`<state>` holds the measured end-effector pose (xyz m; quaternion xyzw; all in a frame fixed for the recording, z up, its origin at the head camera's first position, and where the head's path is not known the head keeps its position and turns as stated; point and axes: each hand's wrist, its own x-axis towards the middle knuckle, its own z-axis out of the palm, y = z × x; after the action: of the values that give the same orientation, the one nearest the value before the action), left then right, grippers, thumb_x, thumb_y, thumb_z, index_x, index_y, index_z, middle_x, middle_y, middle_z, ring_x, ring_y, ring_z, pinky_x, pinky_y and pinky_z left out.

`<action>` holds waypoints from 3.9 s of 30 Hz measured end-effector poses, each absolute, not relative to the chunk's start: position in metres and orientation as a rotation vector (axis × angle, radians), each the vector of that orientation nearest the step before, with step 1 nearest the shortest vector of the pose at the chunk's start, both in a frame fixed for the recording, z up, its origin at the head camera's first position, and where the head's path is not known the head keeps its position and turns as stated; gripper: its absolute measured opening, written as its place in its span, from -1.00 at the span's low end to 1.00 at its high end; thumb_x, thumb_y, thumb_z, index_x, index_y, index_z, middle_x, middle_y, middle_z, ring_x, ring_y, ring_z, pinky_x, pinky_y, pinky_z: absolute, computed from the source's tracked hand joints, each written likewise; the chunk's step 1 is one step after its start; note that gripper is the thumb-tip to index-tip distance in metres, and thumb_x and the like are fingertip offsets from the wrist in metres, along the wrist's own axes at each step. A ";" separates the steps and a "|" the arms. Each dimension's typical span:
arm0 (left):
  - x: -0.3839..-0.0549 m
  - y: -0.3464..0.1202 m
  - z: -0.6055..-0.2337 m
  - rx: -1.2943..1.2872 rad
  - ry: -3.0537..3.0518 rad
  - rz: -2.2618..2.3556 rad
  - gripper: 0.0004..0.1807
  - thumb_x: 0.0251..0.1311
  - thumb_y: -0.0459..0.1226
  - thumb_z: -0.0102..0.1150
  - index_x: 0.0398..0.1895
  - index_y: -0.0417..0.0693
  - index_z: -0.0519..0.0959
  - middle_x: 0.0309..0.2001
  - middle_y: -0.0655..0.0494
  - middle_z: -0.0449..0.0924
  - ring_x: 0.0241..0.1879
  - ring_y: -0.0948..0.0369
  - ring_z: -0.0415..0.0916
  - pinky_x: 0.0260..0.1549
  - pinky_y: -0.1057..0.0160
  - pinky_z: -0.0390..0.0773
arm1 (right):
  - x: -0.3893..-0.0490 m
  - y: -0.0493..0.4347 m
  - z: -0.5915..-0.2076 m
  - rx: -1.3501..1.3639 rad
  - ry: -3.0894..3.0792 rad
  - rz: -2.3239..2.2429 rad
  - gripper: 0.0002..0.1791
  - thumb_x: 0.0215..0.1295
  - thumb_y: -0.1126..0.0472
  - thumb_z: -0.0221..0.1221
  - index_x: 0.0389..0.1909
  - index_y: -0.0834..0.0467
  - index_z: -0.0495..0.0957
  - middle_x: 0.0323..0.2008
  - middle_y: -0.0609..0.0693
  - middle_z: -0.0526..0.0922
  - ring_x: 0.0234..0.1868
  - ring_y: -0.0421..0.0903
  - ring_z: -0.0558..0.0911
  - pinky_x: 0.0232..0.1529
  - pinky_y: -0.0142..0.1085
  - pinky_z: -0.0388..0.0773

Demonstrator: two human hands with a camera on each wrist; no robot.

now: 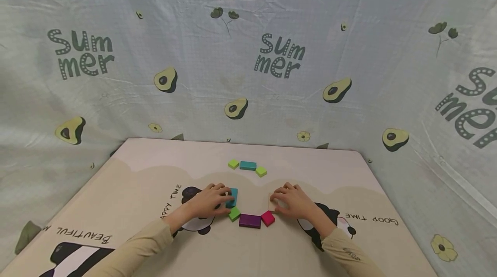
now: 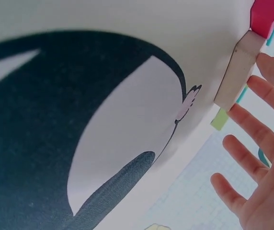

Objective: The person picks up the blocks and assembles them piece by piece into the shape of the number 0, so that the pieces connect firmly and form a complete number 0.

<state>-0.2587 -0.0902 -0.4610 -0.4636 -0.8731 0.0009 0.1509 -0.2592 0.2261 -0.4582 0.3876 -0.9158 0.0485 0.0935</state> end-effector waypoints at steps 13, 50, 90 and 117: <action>-0.253 -0.087 -0.456 -1.322 -2.497 0.063 -0.65 0.15 0.08 -0.02 -0.10 0.17 0.54 -0.03 0.14 0.46 -0.02 0.18 0.35 -0.16 0.11 0.41 | -0.259 0.225 -0.454 1.119 -2.803 0.225 -0.58 0.04 -0.02 0.23 -0.03 -0.07 0.45 -0.08 -0.10 0.56 -0.13 -0.12 0.40 -0.14 -0.10 0.31; -0.254 -0.080 -0.455 -1.322 -2.519 0.205 -0.64 0.17 0.07 -0.04 -0.09 0.14 0.53 -0.14 0.23 0.50 -0.10 0.24 0.40 -0.18 0.20 0.41 | -0.336 0.195 -0.455 1.050 -2.694 0.014 -0.59 0.15 0.13 0.15 0.04 0.14 0.44 0.03 0.04 0.50 -0.04 0.01 0.41 -0.18 -0.05 0.36; -0.254 -0.078 -0.451 -1.311 -2.563 0.237 -0.64 0.16 0.07 -0.02 -0.08 0.14 0.53 -0.14 0.23 0.50 -0.09 0.24 0.40 -0.20 0.20 0.42 | -0.348 0.184 -0.453 1.091 -2.700 0.023 -0.86 0.06 0.19 0.23 -0.33 0.05 0.51 -0.31 -0.08 0.61 -0.23 -0.10 0.40 -0.28 -0.16 0.37; -0.252 -0.078 -0.453 -1.300 -2.542 0.232 -0.67 0.15 0.06 0.00 -0.12 0.15 0.54 -0.15 0.23 0.50 -0.09 0.24 0.40 -0.20 0.20 0.43 | -0.325 0.207 -0.453 1.157 -2.734 -0.025 -0.71 0.05 0.15 0.24 -0.15 0.05 0.58 -0.22 -0.06 0.58 -0.18 -0.10 0.39 -0.29 -0.21 0.38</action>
<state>-0.2523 -0.0779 -0.4526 -0.4496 -0.8788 0.0801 0.1381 -0.3245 0.2065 -0.4529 0.3884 -0.9174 -0.0082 0.0863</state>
